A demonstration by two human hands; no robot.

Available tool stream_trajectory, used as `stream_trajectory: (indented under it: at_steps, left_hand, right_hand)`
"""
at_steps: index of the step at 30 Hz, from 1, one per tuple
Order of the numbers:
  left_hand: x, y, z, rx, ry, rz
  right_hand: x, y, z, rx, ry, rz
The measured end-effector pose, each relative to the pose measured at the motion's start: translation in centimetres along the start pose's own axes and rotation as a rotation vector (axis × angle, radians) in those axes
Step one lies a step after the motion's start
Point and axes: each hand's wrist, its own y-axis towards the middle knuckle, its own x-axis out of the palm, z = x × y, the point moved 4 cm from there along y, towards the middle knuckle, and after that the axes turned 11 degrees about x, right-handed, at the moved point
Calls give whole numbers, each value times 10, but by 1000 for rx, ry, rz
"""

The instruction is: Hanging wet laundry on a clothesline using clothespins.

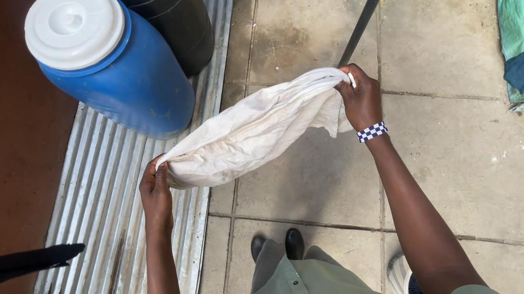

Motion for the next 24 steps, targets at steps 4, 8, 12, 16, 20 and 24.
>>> stream_trajectory:
  at_steps: [4, 8, 12, 16, 20, 24]
  left_hand:
    - [13, 45, -7, 27, -45, -44]
    - [22, 96, -13, 106, -144, -113]
    - [40, 154, 3, 54, -84, -246]
    - [73, 201, 13, 116, 61, -291]
    - [110, 242, -3, 213, -33, -163]
    - [143, 254, -6, 376, -1, -73]
  right_hand:
    - [6, 24, 3, 11, 18, 11]
    - [7, 42, -16, -21, 20, 77]
    - [8, 63, -27, 133, -11, 65]
    - [10, 80, -50, 69, 121, -10]
    - [16, 98, -78, 77, 208, -51]
    - [16, 116, -116, 56, 269, -85]
